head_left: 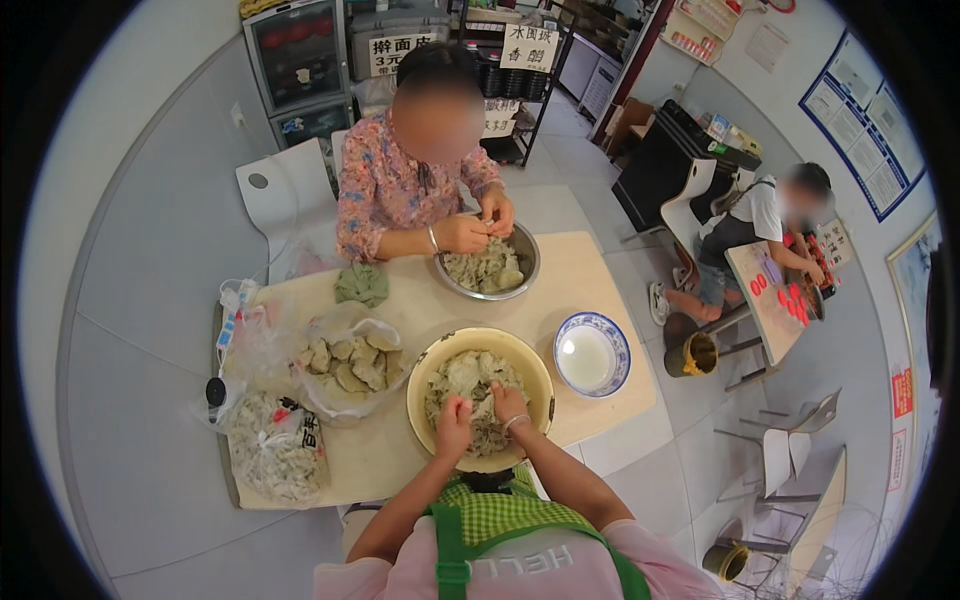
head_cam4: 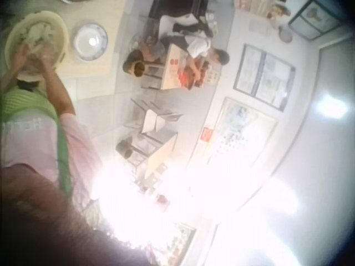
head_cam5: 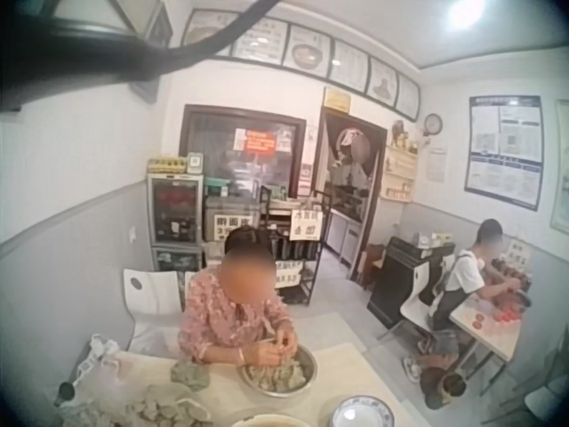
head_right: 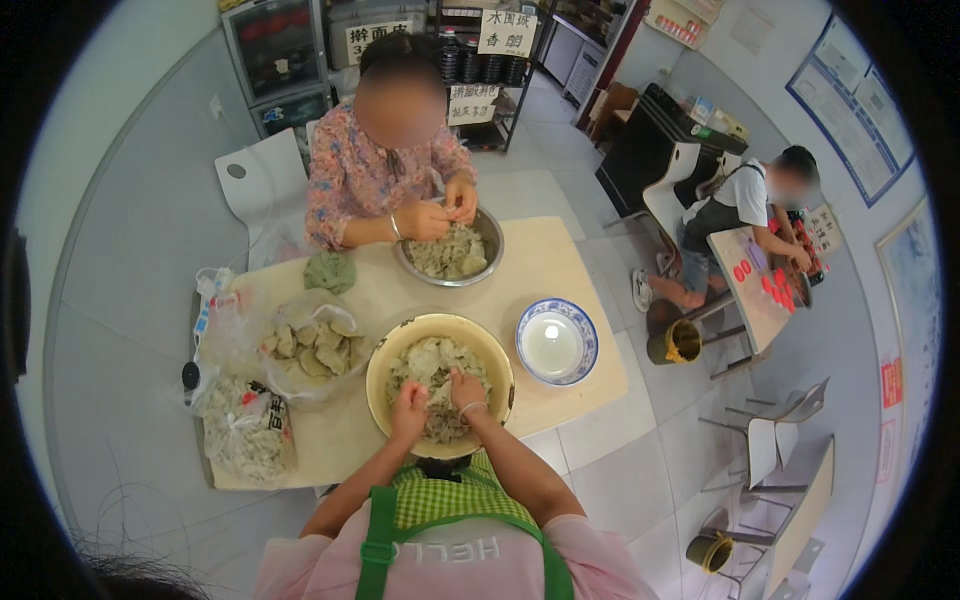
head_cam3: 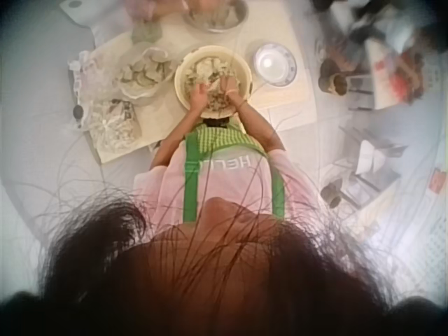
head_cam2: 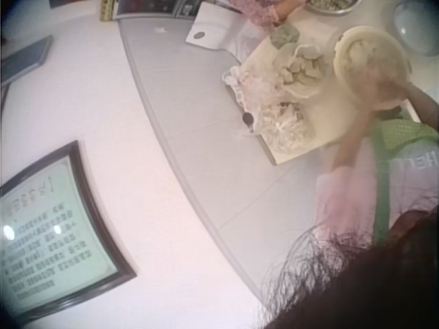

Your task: The person is making dumplings by hand at a table. They repeatedly take dough wrappers and filling, fold the wrappers around the filling, and seal them. A second person is visible in the background also preparing food.

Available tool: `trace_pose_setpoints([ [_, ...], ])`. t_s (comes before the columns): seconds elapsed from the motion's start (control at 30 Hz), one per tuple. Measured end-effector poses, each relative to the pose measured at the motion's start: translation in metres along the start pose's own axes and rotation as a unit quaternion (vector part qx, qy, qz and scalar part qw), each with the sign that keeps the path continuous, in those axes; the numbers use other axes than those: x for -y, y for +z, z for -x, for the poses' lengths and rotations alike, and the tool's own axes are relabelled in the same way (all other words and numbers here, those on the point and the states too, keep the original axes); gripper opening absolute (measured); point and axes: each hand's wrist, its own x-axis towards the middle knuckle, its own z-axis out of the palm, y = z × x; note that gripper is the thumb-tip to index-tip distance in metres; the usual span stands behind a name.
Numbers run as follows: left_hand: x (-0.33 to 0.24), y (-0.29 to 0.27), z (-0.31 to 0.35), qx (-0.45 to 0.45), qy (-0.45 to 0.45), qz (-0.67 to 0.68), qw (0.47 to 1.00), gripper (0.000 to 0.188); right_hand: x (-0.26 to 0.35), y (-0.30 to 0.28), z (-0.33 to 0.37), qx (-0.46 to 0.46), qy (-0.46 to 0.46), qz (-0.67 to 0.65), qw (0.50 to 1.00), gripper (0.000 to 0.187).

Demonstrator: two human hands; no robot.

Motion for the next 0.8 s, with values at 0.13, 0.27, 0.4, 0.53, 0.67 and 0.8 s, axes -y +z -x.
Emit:
trace_pose_setpoints([
  [0.13,-0.007,-0.002,-0.003,0.013,-0.068,0.102,0.992,0.023,0.007,-0.007,0.011,0.086,-0.002,-0.18,0.98,0.032],
  [0.27,-0.017,-0.001,0.001,0.007,-0.022,0.013,1.0,0.027,0.033,-0.025,0.04,0.152,-0.081,-0.326,0.929,0.022],
  [0.4,-0.011,0.004,0.001,0.035,0.012,-0.007,0.999,0.025,0.012,-0.004,0.028,0.03,-0.168,-0.105,0.98,0.025],
  [0.53,-0.032,0.003,0.01,0.117,-0.082,0.128,0.981,0.023,-0.02,0.008,0.001,-0.076,-0.136,0.0,0.988,0.022],
  [0.67,-0.019,-0.002,-0.001,0.026,0.0,-0.009,1.0,0.024,-0.024,0.001,-0.004,-0.046,-0.158,-0.03,0.986,0.021],
  [0.8,-0.026,-0.001,-0.003,-0.012,-0.05,0.099,0.994,0.022,0.015,-0.015,0.026,0.08,-0.157,0.058,0.983,0.034],
])
